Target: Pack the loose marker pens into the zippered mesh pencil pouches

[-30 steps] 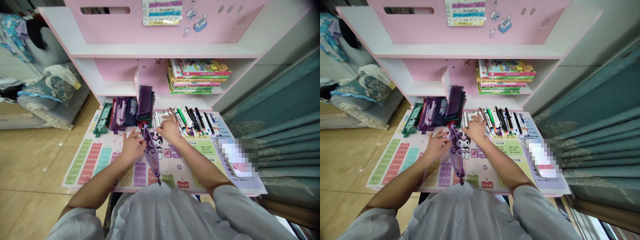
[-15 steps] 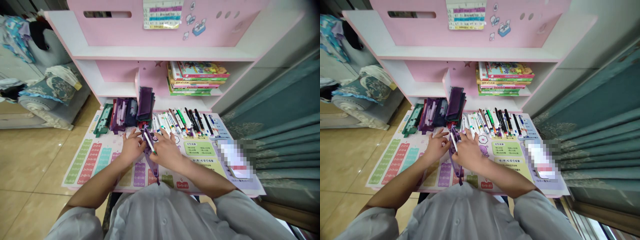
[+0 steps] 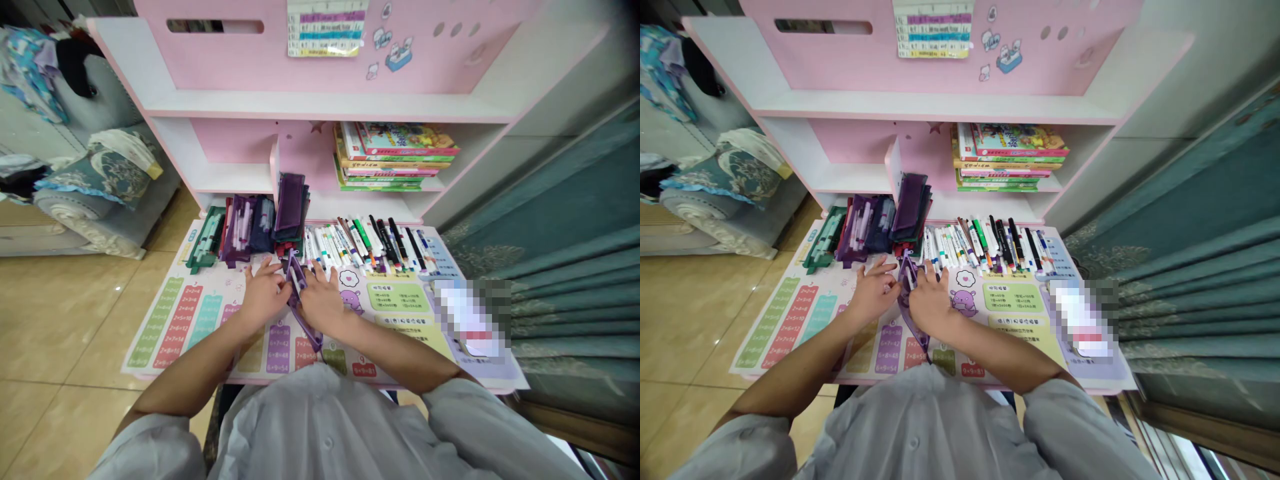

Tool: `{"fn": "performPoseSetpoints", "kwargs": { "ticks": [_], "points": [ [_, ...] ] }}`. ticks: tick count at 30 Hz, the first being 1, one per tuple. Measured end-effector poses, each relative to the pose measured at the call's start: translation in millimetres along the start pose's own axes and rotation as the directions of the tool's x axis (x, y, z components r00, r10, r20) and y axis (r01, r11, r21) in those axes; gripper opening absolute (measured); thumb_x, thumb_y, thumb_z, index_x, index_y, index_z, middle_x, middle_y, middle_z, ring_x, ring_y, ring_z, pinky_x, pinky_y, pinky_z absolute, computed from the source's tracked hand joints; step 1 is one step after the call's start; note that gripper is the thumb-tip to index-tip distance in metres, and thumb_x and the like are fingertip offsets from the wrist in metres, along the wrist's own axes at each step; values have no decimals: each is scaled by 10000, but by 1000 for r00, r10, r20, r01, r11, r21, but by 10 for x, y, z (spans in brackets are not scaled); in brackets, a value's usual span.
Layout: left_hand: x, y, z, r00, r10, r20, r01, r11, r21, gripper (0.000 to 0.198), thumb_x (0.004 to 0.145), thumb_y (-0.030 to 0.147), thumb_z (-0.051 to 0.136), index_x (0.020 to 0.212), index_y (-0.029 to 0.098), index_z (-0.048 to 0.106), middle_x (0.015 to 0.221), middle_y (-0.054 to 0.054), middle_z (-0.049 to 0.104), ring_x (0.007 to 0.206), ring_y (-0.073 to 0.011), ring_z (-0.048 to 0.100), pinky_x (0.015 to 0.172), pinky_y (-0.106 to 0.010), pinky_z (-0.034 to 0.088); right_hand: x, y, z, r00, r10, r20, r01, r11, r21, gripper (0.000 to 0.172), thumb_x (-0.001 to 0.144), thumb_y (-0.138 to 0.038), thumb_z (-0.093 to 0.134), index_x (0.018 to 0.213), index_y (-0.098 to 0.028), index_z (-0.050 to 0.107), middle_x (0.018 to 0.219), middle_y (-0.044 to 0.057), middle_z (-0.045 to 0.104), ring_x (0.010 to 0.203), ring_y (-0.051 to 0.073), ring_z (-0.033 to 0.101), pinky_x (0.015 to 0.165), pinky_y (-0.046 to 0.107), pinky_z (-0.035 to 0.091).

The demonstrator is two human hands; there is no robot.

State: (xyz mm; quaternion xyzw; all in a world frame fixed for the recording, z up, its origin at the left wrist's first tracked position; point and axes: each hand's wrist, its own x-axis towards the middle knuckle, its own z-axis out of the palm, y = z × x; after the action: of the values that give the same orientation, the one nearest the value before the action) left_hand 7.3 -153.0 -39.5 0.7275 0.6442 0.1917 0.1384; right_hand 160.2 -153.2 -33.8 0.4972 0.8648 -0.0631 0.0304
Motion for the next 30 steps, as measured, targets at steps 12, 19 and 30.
{"fn": "performPoseSetpoints", "kwargs": {
  "ticks": [12,19,30],
  "points": [
    [8,0,-4,1000,-1,22,1,1000,3,264,832,263,559,585,209,636,1276,-77,679,1376,-342,450,1110,-710,210,301,431,-126,872,266,-411,-125,933,338,213,841,-276,598,723,-203,760,1291,97,650,1348,340,423,1078,526,337],
    [9,-27,23,1000,2,22,-1,1000,-3,260,846,280,565,608,205,638,1284,-95,671,1381,-326,442,1108,-690,216,559,578,173,908,296,-298,-241,948,207,285,808,-437,669,808,-171,769,1363,156,580,1368,401,350,1077,631,261],
    [14,2,-3,999,-9,45,9,1000,4,256,853,283,577,622,198,646,1299,-87,662,1391,-319,431,1117,-670,227,591,503,290,916,284,-285,-281,958,53,305,778,-308,636,985,-136,779,1438,175,519,1405,421,298,1109,638,214]
  ]
}}
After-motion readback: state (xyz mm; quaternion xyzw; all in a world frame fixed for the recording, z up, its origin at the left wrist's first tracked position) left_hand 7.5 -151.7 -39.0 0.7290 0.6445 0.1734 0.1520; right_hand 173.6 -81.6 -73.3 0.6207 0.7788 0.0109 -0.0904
